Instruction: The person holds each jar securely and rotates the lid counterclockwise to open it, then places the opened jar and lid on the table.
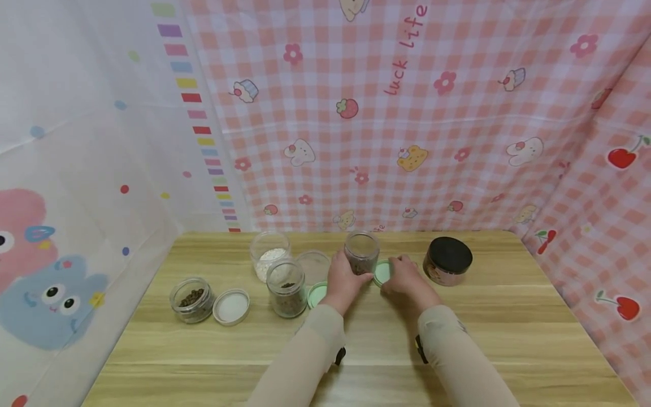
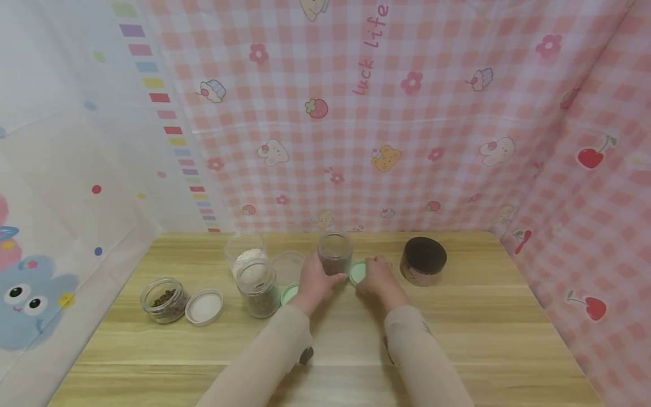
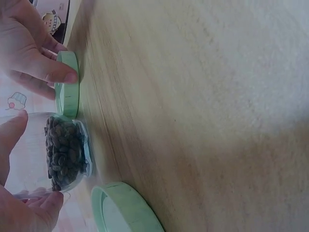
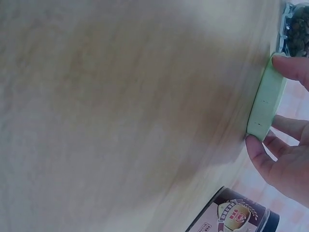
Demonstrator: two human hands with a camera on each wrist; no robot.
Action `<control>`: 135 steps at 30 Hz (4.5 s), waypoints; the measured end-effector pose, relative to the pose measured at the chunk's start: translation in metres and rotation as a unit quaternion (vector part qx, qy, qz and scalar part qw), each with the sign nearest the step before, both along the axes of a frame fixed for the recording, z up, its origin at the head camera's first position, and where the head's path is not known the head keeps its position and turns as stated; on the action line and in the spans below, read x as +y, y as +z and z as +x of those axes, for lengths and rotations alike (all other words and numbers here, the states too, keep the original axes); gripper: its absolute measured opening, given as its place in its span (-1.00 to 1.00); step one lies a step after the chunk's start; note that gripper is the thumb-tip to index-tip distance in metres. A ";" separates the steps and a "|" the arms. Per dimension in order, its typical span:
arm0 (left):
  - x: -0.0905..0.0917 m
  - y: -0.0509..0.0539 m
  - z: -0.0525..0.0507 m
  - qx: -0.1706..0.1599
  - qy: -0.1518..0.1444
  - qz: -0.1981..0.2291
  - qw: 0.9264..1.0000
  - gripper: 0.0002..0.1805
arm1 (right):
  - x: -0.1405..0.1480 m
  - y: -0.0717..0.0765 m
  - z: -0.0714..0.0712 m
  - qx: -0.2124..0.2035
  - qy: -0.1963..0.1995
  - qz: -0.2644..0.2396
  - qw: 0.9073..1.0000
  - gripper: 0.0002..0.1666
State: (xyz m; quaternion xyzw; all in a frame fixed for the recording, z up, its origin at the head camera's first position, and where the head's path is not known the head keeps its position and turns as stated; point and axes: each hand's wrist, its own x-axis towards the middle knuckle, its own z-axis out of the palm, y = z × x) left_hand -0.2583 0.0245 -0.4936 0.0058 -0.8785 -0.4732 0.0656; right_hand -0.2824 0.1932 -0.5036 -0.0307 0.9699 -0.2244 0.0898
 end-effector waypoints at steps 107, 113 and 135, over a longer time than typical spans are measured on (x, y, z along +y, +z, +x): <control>0.053 -0.006 0.032 -0.080 -0.285 0.042 0.954 -0.18 | 0.113 0.009 0.084 0.061 -0.013 -0.158 0.985 0.18; 0.032 -0.006 0.044 -0.048 -0.307 0.009 0.951 -0.19 | 0.099 0.008 0.101 0.072 0.017 -0.150 0.986 0.18; -0.034 -0.004 0.082 -0.065 -0.341 -0.017 0.938 -0.04 | 0.048 -0.001 0.126 0.084 0.113 -0.197 0.970 0.09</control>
